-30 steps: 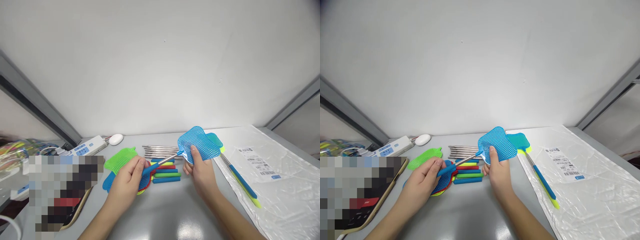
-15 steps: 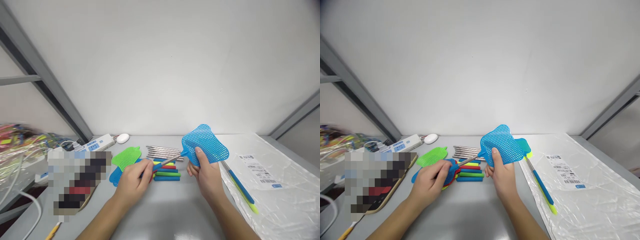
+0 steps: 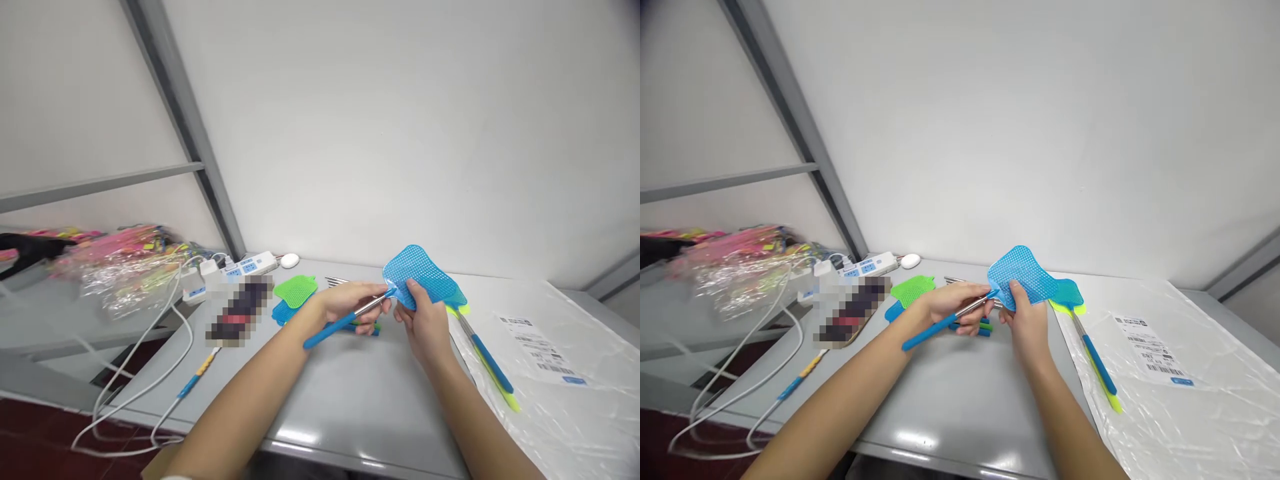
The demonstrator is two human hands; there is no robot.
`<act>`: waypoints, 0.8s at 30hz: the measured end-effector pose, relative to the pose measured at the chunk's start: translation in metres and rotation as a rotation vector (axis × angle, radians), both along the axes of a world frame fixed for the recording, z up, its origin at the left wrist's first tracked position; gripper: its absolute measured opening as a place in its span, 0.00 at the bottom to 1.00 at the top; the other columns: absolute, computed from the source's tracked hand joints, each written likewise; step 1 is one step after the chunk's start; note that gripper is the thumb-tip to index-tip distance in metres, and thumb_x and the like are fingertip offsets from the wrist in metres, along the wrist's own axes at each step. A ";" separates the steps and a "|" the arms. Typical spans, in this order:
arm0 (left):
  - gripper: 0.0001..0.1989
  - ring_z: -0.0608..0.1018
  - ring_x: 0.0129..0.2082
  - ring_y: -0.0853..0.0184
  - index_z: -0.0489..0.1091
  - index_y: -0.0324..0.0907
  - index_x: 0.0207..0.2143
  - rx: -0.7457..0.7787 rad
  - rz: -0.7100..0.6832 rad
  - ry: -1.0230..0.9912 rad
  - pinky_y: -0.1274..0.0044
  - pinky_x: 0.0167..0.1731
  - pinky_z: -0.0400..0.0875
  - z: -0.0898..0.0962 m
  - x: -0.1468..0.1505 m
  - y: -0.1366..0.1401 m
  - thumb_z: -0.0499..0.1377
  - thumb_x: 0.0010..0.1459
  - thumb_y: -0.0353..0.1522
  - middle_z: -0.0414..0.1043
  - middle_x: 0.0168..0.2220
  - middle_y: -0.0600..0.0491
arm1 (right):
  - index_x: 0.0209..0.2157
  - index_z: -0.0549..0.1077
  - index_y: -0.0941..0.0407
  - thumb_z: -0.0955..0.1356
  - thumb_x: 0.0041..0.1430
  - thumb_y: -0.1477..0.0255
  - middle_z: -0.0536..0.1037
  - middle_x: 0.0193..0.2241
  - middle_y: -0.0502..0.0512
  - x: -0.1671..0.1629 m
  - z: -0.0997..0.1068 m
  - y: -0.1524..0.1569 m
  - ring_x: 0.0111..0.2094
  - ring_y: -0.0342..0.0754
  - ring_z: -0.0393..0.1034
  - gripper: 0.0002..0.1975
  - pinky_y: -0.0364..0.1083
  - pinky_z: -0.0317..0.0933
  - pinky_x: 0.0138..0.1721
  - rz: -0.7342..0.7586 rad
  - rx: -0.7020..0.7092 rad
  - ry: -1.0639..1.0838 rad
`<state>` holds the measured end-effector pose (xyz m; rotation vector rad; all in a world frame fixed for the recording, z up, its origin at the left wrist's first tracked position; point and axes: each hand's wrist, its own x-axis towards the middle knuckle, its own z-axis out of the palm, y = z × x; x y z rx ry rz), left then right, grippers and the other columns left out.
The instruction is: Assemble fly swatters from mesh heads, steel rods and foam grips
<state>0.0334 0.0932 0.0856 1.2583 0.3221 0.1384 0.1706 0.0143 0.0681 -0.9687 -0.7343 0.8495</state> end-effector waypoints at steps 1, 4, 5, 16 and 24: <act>0.19 0.64 0.11 0.72 0.67 0.40 0.27 -0.026 0.012 -0.021 0.74 0.25 0.66 -0.004 0.003 0.001 0.52 0.62 0.44 0.57 0.11 0.61 | 0.23 0.60 0.54 0.69 0.55 0.63 0.60 0.16 0.41 0.001 -0.001 0.000 0.15 0.38 0.53 0.16 0.41 0.55 0.17 -0.013 -0.005 -0.016; 0.18 0.58 0.09 0.77 0.65 0.40 0.29 -0.052 0.093 -0.060 0.75 0.29 0.69 -0.020 0.006 -0.006 0.54 0.61 0.45 0.53 0.12 0.66 | 0.21 0.61 0.54 0.70 0.54 0.62 0.63 0.16 0.42 0.004 -0.005 0.002 0.16 0.39 0.56 0.17 0.41 0.55 0.16 -0.040 -0.036 -0.065; 0.18 0.54 0.08 0.79 0.64 0.41 0.29 -0.064 0.119 -0.069 0.75 0.29 0.69 -0.026 0.005 -0.011 0.53 0.62 0.46 0.51 0.13 0.67 | 0.20 0.61 0.55 0.71 0.53 0.62 0.63 0.15 0.43 0.004 -0.007 0.003 0.15 0.39 0.56 0.18 0.40 0.54 0.16 -0.040 -0.052 -0.085; 0.14 0.49 0.08 0.80 0.61 0.43 0.32 -0.373 0.347 -0.126 0.76 0.24 0.71 -0.054 -0.014 -0.052 0.50 0.65 0.44 0.48 0.14 0.68 | 0.17 0.62 0.54 0.68 0.56 0.61 0.60 0.08 0.43 -0.004 -0.020 0.011 0.11 0.41 0.56 0.20 0.41 0.54 0.15 0.110 -0.225 -0.193; 0.14 0.47 0.10 0.81 0.63 0.42 0.32 -0.391 0.365 -0.082 0.75 0.23 0.70 -0.049 -0.014 -0.046 0.49 0.66 0.42 0.47 0.16 0.66 | 0.16 0.62 0.54 0.67 0.57 0.61 0.60 0.07 0.43 0.002 -0.023 0.017 0.10 0.41 0.57 0.20 0.42 0.55 0.15 0.102 -0.284 -0.222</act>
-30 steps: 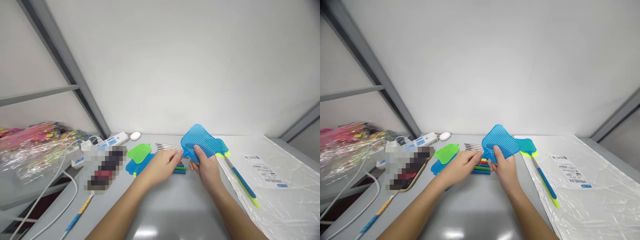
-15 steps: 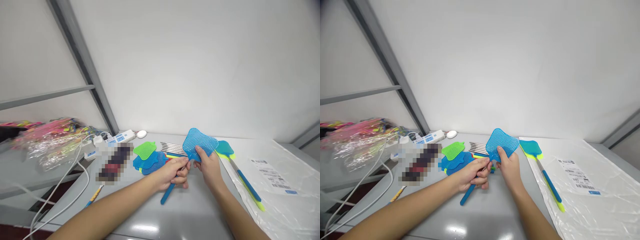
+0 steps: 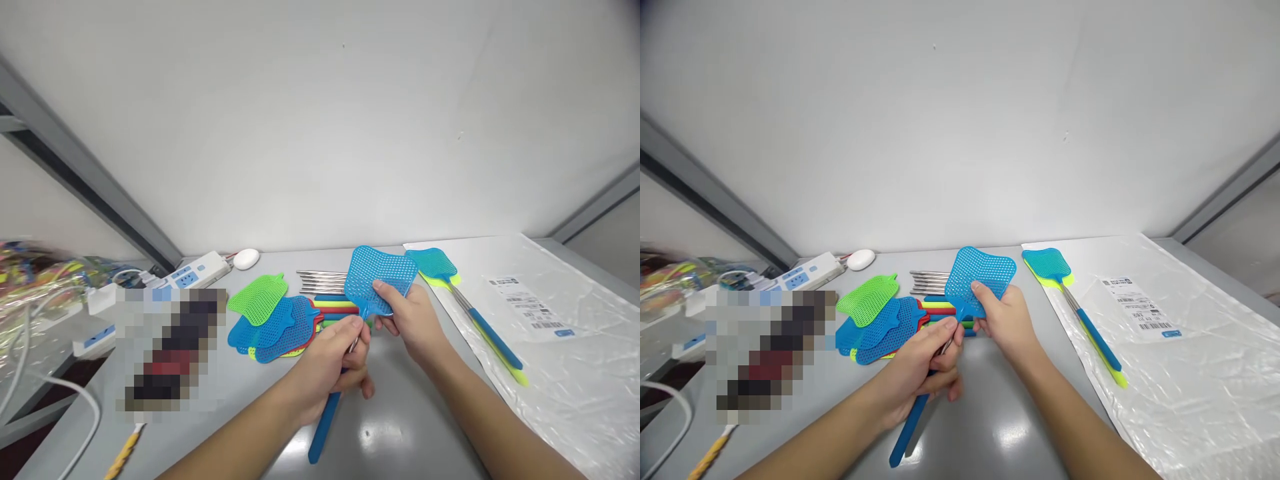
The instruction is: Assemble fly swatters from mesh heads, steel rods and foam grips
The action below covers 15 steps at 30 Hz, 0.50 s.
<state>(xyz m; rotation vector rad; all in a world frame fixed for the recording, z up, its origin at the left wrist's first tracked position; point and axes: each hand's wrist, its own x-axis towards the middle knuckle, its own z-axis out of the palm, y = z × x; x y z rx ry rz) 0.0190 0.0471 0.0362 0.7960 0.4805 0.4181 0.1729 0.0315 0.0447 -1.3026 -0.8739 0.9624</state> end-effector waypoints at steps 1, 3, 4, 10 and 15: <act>0.14 0.47 0.10 0.81 0.63 0.43 0.32 -0.015 -0.002 0.007 0.76 0.23 0.70 0.000 -0.001 0.000 0.49 0.66 0.42 0.46 0.16 0.66 | 0.16 0.62 0.54 0.67 0.57 0.61 0.60 0.07 0.43 0.000 -0.001 0.001 0.10 0.42 0.57 0.20 0.42 0.55 0.15 0.000 -0.005 0.001; 0.14 0.46 0.10 0.81 0.62 0.43 0.32 -0.051 -0.016 0.016 0.76 0.22 0.70 0.001 -0.001 0.002 0.49 0.66 0.41 0.45 0.16 0.67 | 0.16 0.62 0.54 0.68 0.57 0.61 0.60 0.08 0.44 0.000 -0.002 0.002 0.11 0.42 0.58 0.20 0.42 0.55 0.15 0.004 -0.007 0.001; 0.14 0.46 0.09 0.81 0.62 0.43 0.31 -0.068 -0.025 0.019 0.76 0.22 0.70 0.002 -0.001 0.003 0.48 0.66 0.41 0.45 0.16 0.67 | 0.16 0.62 0.54 0.67 0.57 0.61 0.61 0.08 0.44 0.001 -0.002 0.002 0.11 0.42 0.58 0.20 0.42 0.55 0.15 0.008 -0.006 0.001; 0.15 0.46 0.09 0.80 0.62 0.43 0.31 -0.110 -0.078 0.004 0.78 0.20 0.69 0.008 -0.002 0.009 0.47 0.67 0.40 0.44 0.14 0.67 | 0.18 0.63 0.54 0.67 0.59 0.61 0.60 0.08 0.42 0.002 0.000 0.003 0.10 0.40 0.56 0.19 0.42 0.56 0.17 0.015 0.019 0.018; 0.15 0.46 0.09 0.81 0.62 0.42 0.32 -0.110 -0.081 -0.005 0.77 0.21 0.70 0.006 -0.003 0.008 0.48 0.67 0.41 0.45 0.15 0.67 | 0.18 0.62 0.55 0.67 0.59 0.61 0.59 0.07 0.42 0.002 0.001 0.002 0.10 0.40 0.55 0.20 0.42 0.55 0.16 0.010 0.011 0.018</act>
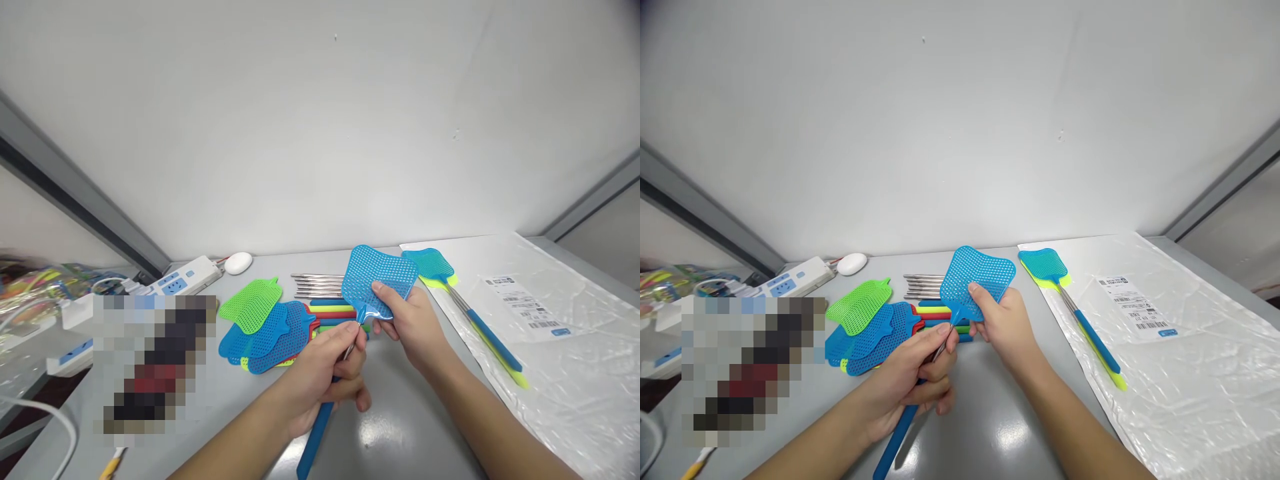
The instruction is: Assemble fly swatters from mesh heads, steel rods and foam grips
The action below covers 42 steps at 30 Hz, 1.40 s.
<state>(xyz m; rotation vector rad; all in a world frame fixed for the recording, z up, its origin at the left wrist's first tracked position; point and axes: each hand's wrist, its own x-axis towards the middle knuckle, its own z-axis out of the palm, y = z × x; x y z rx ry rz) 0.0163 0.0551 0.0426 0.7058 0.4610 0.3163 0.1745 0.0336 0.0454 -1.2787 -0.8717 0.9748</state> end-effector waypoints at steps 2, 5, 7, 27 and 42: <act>0.15 0.46 0.10 0.81 0.62 0.42 0.32 0.014 0.002 -0.007 0.77 0.22 0.70 0.000 0.000 0.000 0.48 0.66 0.41 0.45 0.15 0.67 | 0.19 0.63 0.55 0.67 0.59 0.61 0.61 0.08 0.42 0.000 -0.001 -0.001 0.10 0.39 0.54 0.19 0.42 0.55 0.16 0.003 0.011 0.005; 0.14 0.46 0.10 0.81 0.63 0.42 0.32 0.038 0.008 -0.012 0.77 0.22 0.69 0.002 0.000 -0.001 0.48 0.67 0.41 0.44 0.16 0.67 | 0.20 0.64 0.54 0.67 0.59 0.61 0.61 0.09 0.42 0.001 -0.001 -0.001 0.10 0.38 0.52 0.18 0.42 0.57 0.17 0.002 0.027 0.007; 0.14 0.46 0.10 0.81 0.63 0.42 0.32 0.058 0.015 0.001 0.76 0.23 0.69 0.003 0.000 -0.001 0.47 0.67 0.40 0.44 0.16 0.67 | 0.19 0.63 0.54 0.67 0.59 0.62 0.59 0.08 0.41 0.003 0.000 -0.001 0.10 0.39 0.51 0.18 0.43 0.58 0.17 -0.011 0.020 -0.003; 0.13 0.46 0.10 0.80 0.62 0.44 0.33 0.203 0.015 0.062 0.76 0.25 0.68 -0.003 -0.005 0.000 0.47 0.67 0.41 0.45 0.16 0.67 | 0.21 0.66 0.56 0.70 0.53 0.54 0.63 0.12 0.44 -0.012 -0.003 -0.001 0.15 0.38 0.54 0.21 0.41 0.51 0.19 0.243 -0.130 0.005; 0.15 0.45 0.11 0.79 0.60 0.44 0.32 0.283 -0.033 0.134 0.79 0.20 0.66 0.002 -0.004 0.010 0.47 0.66 0.44 0.45 0.15 0.67 | 0.29 0.71 0.57 0.69 0.55 0.53 0.62 0.14 0.42 -0.003 -0.001 -0.001 0.18 0.40 0.60 0.20 0.43 0.59 0.26 0.195 -0.015 0.156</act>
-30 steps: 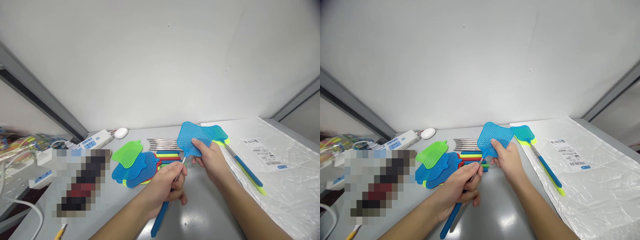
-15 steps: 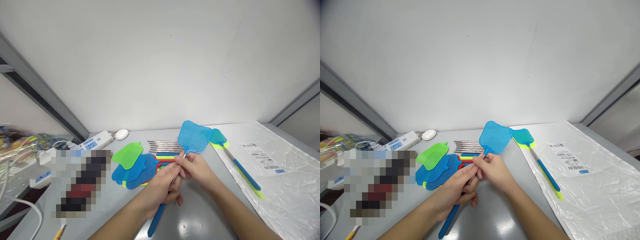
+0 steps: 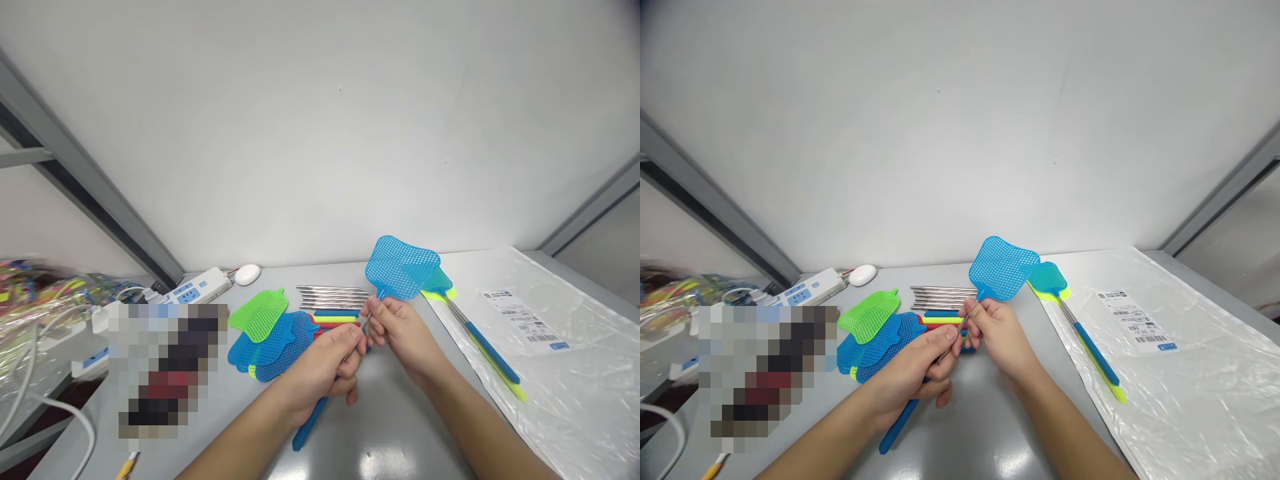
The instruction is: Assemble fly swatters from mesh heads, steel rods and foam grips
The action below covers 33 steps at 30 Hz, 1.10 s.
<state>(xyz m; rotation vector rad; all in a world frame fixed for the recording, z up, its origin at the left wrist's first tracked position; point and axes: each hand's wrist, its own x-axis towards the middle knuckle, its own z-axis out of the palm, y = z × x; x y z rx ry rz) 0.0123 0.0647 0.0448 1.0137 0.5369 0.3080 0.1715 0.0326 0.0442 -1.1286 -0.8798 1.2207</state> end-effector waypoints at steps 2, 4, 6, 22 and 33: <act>0.15 0.46 0.11 0.79 0.60 0.43 0.31 -0.001 -0.025 0.005 0.79 0.20 0.65 0.004 0.000 -0.002 0.47 0.66 0.42 0.46 0.15 0.66 | 0.29 0.72 0.57 0.70 0.55 0.54 0.60 0.14 0.41 0.007 0.004 0.000 0.17 0.38 0.56 0.18 0.43 0.59 0.25 -0.071 0.044 0.055; 0.15 0.46 0.11 0.79 0.60 0.43 0.31 0.000 -0.038 0.019 0.79 0.20 0.64 0.005 0.001 -0.005 0.47 0.66 0.42 0.46 0.16 0.66 | 0.30 0.72 0.57 0.71 0.55 0.56 0.59 0.15 0.40 0.015 0.006 0.001 0.16 0.38 0.54 0.17 0.42 0.59 0.24 -0.145 0.081 0.086; 0.15 0.46 0.11 0.79 0.60 0.43 0.31 0.005 -0.031 0.032 0.79 0.20 0.64 0.005 0.002 -0.007 0.48 0.65 0.43 0.46 0.15 0.67 | 0.30 0.72 0.57 0.71 0.55 0.57 0.59 0.15 0.41 0.021 0.005 0.003 0.17 0.38 0.54 0.17 0.42 0.58 0.24 -0.200 0.095 0.088; 0.17 0.47 0.12 0.79 0.61 0.43 0.32 0.132 0.067 0.043 0.78 0.24 0.66 0.003 -0.007 0.003 0.47 0.65 0.46 0.47 0.16 0.66 | 0.27 0.65 0.55 0.66 0.60 0.55 0.64 0.16 0.43 -0.025 -0.014 -0.001 0.19 0.38 0.56 0.18 0.40 0.52 0.22 0.040 0.084 -0.092; 0.16 0.46 0.13 0.78 0.60 0.43 0.31 0.120 -0.018 0.079 0.79 0.22 0.65 0.012 -0.006 0.001 0.48 0.65 0.45 0.46 0.17 0.66 | 0.31 0.72 0.56 0.67 0.59 0.55 0.63 0.15 0.44 0.000 0.003 -0.004 0.22 0.42 0.58 0.17 0.43 0.56 0.29 -0.106 0.104 -0.066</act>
